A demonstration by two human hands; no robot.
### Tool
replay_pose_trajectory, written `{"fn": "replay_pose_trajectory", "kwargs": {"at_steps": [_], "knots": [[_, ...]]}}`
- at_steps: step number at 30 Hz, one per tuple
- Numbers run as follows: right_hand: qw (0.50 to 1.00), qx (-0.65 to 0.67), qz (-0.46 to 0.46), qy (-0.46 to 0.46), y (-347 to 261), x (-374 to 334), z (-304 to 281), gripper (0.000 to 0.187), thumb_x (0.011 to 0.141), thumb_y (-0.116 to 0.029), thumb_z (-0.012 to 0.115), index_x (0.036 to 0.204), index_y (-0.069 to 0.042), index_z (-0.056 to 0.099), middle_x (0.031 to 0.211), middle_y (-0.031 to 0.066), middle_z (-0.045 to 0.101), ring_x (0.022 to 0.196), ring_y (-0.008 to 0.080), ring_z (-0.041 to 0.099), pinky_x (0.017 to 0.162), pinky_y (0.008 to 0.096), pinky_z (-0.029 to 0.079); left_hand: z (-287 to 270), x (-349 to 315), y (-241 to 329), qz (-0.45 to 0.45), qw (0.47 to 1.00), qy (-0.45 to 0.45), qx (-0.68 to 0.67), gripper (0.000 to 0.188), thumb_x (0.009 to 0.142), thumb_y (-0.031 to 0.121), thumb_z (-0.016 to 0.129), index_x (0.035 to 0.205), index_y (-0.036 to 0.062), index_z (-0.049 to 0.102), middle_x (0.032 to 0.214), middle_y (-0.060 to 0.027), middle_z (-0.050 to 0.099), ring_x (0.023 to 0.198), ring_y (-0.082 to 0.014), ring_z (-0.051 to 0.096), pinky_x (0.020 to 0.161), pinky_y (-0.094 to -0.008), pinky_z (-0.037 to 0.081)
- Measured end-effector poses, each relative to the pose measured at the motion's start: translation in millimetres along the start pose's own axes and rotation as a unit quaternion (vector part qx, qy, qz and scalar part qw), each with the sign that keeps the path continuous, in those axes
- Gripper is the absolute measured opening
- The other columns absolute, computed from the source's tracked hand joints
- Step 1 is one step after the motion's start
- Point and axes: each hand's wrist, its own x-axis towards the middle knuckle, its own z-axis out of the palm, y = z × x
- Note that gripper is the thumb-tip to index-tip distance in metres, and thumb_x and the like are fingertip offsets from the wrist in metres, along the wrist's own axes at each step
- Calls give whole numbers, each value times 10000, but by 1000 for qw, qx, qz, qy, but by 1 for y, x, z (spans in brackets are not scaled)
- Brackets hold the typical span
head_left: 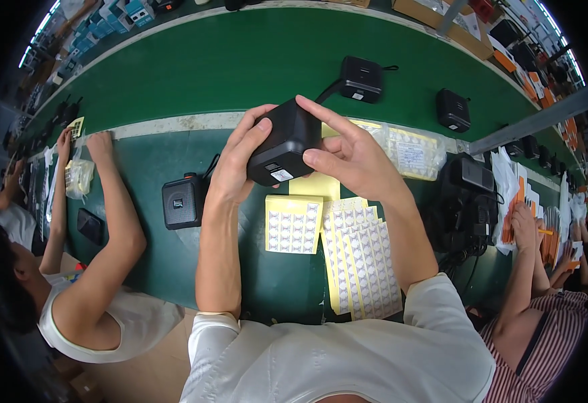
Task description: The person applies small square adhesive labels to black portable electronic devices by hand, peeling them from a label sheet and pressing them onto the devices.
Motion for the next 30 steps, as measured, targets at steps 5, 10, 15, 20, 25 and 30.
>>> {"fn": "replay_pose_trajectory", "kwargs": {"at_steps": [5,10,15,20,25,30], "knots": [[998,48,-30,-33,5,0,-4,690,907,9,566,1523,-63,264,1009,153,685,893,149,660,861,301,511,-1,1,-1,6,1000,-20,-17,484,960,394,518,1318,73,469,990,-101,651,752,-160,677,442,-271,503],[999,32,-28,-28,3,-1,-2,688,904,0,578,1519,-63,276,1009,158,686,897,156,666,858,303,512,-3,1,-1,8,1000,-10,-5,483,959,396,514,1318,75,468,991,-97,651,730,-160,674,437,-273,499],[999,20,-21,-14,3,-1,-2,688,898,-21,603,1512,-68,296,998,159,689,902,157,668,857,300,510,-4,1,0,4,1000,-8,-1,433,961,317,530,1304,57,484,1056,-98,632,879,-150,644,673,-278,526],[1000,9,-6,-15,-2,-2,-1,699,886,-23,623,1509,-77,311,989,152,693,908,139,660,855,288,502,-4,1,-3,36,999,-1,10,417,958,276,542,1302,45,492,1107,-100,618,978,-146,613,802,-271,494],[1000,-21,-10,-3,-6,-4,3,700,890,-19,620,1512,-78,305,972,133,698,885,130,658,843,274,495,-2,0,-2,55,998,2,33,417,960,276,537,1303,43,491,1129,-100,612,996,-146,606,825,-274,490],[996,66,-45,-47,-2,-3,-6,695,900,-30,611,1516,-64,290,934,115,703,865,140,668,856,276,484,0,4,-5,26,999,-20,-5,584,928,457,482,1337,41,443,1126,-151,622,838,-205,681,542,-291,568]]}}
